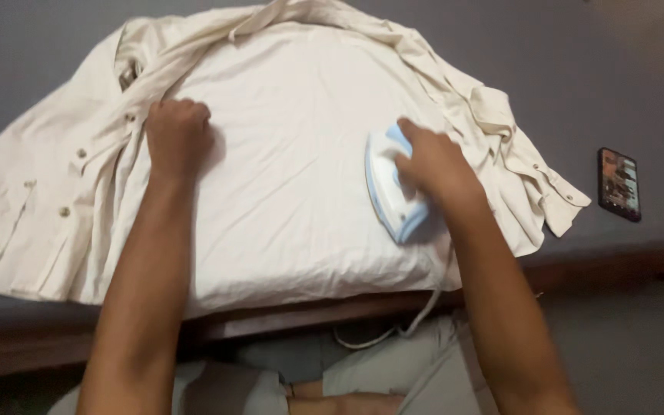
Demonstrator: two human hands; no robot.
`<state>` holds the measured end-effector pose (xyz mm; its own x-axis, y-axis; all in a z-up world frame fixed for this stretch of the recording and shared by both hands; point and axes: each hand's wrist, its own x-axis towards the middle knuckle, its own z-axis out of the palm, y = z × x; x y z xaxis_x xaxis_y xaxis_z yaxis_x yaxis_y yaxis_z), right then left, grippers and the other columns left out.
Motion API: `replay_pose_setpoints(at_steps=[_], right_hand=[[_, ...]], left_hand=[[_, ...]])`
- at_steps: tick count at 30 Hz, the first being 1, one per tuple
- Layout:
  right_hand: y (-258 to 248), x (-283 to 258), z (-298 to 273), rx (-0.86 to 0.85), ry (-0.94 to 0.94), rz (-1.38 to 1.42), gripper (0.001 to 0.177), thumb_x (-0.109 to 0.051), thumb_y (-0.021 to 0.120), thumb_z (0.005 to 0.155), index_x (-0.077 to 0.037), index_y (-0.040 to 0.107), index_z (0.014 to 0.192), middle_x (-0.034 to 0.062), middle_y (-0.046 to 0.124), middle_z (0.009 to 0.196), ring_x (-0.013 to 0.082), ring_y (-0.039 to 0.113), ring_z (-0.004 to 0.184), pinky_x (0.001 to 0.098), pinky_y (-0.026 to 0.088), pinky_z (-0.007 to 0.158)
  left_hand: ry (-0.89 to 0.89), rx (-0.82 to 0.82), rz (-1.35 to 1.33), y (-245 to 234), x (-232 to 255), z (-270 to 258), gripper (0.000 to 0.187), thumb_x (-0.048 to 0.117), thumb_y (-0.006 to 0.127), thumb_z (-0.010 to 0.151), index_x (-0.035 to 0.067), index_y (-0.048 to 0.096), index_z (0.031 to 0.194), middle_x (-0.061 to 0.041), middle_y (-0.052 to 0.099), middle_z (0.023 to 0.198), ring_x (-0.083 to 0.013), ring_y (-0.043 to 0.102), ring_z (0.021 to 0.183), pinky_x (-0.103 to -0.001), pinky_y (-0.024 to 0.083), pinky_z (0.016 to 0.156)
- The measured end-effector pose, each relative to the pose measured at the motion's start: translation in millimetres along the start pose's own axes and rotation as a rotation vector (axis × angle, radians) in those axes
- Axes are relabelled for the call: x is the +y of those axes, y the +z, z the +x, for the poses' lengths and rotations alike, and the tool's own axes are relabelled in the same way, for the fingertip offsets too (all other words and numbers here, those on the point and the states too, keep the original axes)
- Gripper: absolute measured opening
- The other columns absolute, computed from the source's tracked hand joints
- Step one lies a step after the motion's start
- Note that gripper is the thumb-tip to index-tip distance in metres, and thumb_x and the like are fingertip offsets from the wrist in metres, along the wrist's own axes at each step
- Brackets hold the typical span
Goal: The person irons a light-colored shirt laid flat on a gray surface. They use a handheld electric iron with their right hand and smooth the fabric with their left hand, moving the iron across the front and collar areas.
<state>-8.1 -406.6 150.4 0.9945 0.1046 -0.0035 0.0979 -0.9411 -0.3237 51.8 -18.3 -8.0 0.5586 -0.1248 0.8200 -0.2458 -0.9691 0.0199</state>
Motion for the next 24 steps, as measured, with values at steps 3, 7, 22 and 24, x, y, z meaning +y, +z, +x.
replay_pose_setpoints(at_steps=[3,7,22,24], right_hand=[[-3,-2,-26,-0.020,0.107,-0.036,0.064,-0.026,0.063,0.089,-0.020,0.049,0.151,0.0221,0.071,0.118,0.0392,0.070,0.106,0.0474,0.053,0.095],[-1,-4,-14,0.038,0.124,-0.052,0.061,-0.026,0.063,0.089,-0.021,0.050,0.149,0.0196,0.069,0.124,0.0405,0.066,0.111,0.0501,0.050,0.096],[18,30,173,0.213,0.128,-0.056,0.058,-0.006,0.065,0.079,-0.015,0.063,0.136,0.0186,0.068,0.126,0.0384,0.064,0.119,0.0500,0.053,0.095],[18,34,191,0.199,0.122,-0.071,0.058,-0.004,0.066,0.078,-0.015,0.065,0.135,0.0179,0.068,0.127,0.0382,0.064,0.119,0.0503,0.053,0.095]], left_hand=[[-0.026,-0.030,0.012,-1,3,-3,0.010,0.006,0.068,0.081,0.013,0.070,0.074,-0.007,0.067,0.079,-0.0271,0.065,0.081,-0.042,0.047,0.082],[-0.069,-0.042,-0.014,2,2,-2,0.012,0.006,0.069,0.083,0.011,0.071,0.072,-0.006,0.068,0.080,-0.0261,0.065,0.082,-0.042,0.046,0.083],[-0.168,-0.125,-0.219,-8,11,16,0.011,0.004,0.066,0.078,0.006,0.076,0.082,-0.013,0.073,0.087,-0.0334,0.069,0.088,-0.048,0.053,0.085],[-0.152,-0.139,-0.210,-8,10,20,0.013,0.003,0.065,0.078,0.006,0.076,0.084,-0.013,0.074,0.090,-0.0334,0.069,0.090,-0.048,0.052,0.086]])
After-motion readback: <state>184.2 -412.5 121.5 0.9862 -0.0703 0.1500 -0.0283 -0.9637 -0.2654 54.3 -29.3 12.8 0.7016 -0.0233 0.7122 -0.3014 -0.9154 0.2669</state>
